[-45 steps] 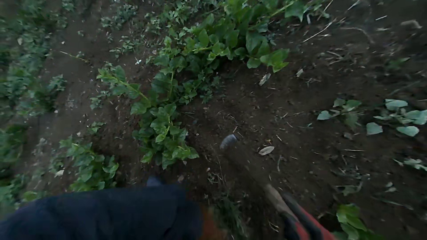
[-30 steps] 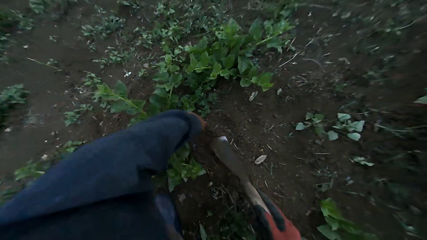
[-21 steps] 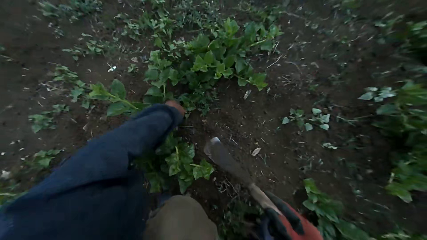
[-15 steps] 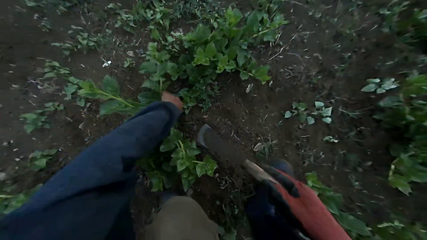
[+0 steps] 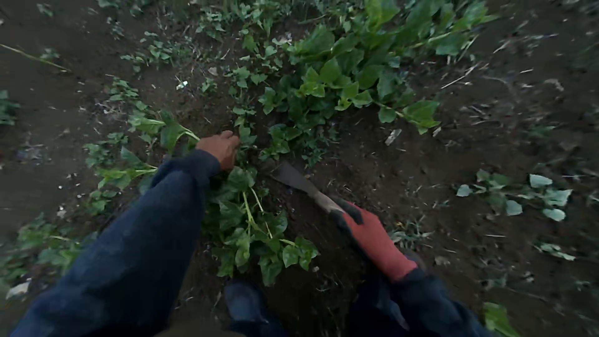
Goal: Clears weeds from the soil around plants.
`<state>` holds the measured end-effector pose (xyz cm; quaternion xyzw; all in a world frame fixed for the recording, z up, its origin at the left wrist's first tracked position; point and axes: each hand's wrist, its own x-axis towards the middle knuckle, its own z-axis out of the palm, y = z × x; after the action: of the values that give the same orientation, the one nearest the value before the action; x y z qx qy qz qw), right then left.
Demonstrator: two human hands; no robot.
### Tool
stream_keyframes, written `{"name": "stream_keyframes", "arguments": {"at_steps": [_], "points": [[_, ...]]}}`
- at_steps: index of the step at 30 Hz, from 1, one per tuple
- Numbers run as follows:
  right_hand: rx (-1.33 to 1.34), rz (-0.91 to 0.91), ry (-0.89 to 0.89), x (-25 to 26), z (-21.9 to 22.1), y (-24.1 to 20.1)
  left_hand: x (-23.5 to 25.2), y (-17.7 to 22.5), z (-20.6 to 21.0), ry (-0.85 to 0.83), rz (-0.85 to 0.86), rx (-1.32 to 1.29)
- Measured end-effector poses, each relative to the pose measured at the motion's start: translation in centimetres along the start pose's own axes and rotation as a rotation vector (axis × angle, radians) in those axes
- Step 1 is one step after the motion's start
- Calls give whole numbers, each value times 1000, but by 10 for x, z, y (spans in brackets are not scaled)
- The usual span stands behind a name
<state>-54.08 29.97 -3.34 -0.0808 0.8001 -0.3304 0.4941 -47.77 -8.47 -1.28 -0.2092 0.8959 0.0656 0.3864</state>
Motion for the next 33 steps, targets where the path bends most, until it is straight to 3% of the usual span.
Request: {"name": "stream_keyframes", "arguments": {"at_steps": [5,10,12,15,16,18,20,21,24,27,30,33], "points": [[-22,10,11,-44,-31,36,-36,1,10,81,-59,-89],[33,-2,-113,9,-4,14,-50,4,25,199,-73,-133],[20,-15,-113,1,-13,20,-50,9,17,278,-26,-162],[19,16,-75,-51,-61,35,-50,42,4,422,172,-152],[76,85,-66,-71,-77,37,-48,61,1,355,234,-96],[193,163,-38,-99,-101,58,-41,107,-1,8,268,40],[236,208,27,-106,-108,63,-24,149,1,-348,185,167],[188,227,66,-99,-104,54,-15,160,7,-432,130,198],[41,71,153,-49,-71,65,7,163,30,-458,-21,178],[49,60,137,-58,-75,70,8,160,20,-502,-38,139],[114,127,143,-88,-108,78,0,172,-13,-480,252,-30],[28,96,249,-48,-105,73,5,218,-22,-245,443,-118]]}}
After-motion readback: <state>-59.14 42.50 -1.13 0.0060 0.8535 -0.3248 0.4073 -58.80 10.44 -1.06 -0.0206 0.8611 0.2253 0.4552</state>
